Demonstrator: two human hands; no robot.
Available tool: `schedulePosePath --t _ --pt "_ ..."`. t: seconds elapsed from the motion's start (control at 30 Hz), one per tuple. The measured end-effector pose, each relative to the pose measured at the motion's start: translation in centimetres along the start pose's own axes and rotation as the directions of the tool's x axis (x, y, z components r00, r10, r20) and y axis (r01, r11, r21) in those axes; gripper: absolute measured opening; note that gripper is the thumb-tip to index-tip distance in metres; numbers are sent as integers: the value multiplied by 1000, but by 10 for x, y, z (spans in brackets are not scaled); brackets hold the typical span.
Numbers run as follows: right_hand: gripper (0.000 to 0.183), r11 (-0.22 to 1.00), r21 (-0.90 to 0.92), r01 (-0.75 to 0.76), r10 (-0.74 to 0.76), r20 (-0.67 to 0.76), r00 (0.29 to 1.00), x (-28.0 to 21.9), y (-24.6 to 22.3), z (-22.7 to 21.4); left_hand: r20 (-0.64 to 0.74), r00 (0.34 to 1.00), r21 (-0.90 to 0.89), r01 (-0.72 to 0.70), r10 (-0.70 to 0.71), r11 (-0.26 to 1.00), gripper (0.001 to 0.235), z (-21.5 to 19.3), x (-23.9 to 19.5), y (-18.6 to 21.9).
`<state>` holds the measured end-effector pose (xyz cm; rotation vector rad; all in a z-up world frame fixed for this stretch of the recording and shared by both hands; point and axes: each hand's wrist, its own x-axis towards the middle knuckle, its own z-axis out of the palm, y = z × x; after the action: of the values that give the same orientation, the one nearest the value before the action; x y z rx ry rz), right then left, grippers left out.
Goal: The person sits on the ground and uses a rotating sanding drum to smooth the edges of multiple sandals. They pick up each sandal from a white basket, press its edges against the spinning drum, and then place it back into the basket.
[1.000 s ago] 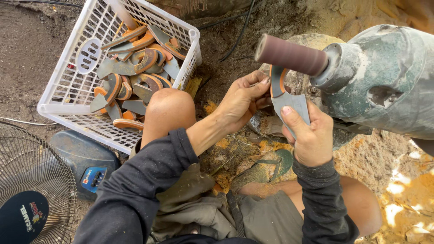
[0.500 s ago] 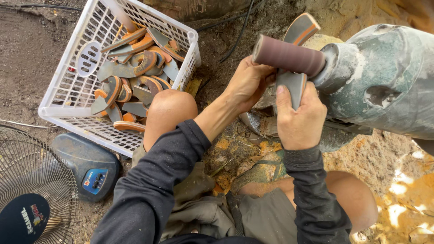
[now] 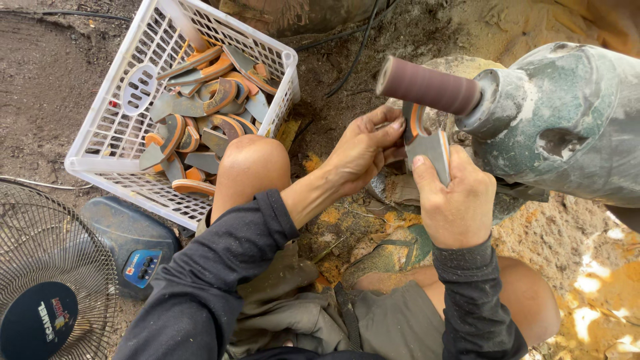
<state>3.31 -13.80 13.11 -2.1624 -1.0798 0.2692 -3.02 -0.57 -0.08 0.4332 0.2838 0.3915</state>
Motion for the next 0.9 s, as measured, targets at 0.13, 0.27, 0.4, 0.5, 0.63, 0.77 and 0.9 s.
schedulePosePath --t 0.13,0.27,0.4,0.5,0.63,0.77,0.9 --pt "22 993 -111 -28 39 98 994 -11 5 -3 -57 989 189 145 -137 971 23 7 -12 16" --pt "32 952 -306 -14 62 149 987 -22 13 14 -138 975 373 213 -173 903 40 12 9 48" --pt "50 717 531 -451 337 303 892 -18 26 14 -76 974 395 224 -211 891 51 19 27 71" --pt "44 190 804 -564 221 524 822 5 45 20 -17 976 338 208 -215 918 53 20 37 74" --pt "44 -68 817 -573 -18 573 819 12 68 35 120 982 324 98 -144 941 47 15 54 73" --pt "41 -233 814 -532 -98 525 846 22 85 52 239 968 256 8 -72 967 45 10 67 85" --pt "34 -186 862 -471 -69 467 882 38 98 64 297 955 245 -79 3 966 41 11 72 95"
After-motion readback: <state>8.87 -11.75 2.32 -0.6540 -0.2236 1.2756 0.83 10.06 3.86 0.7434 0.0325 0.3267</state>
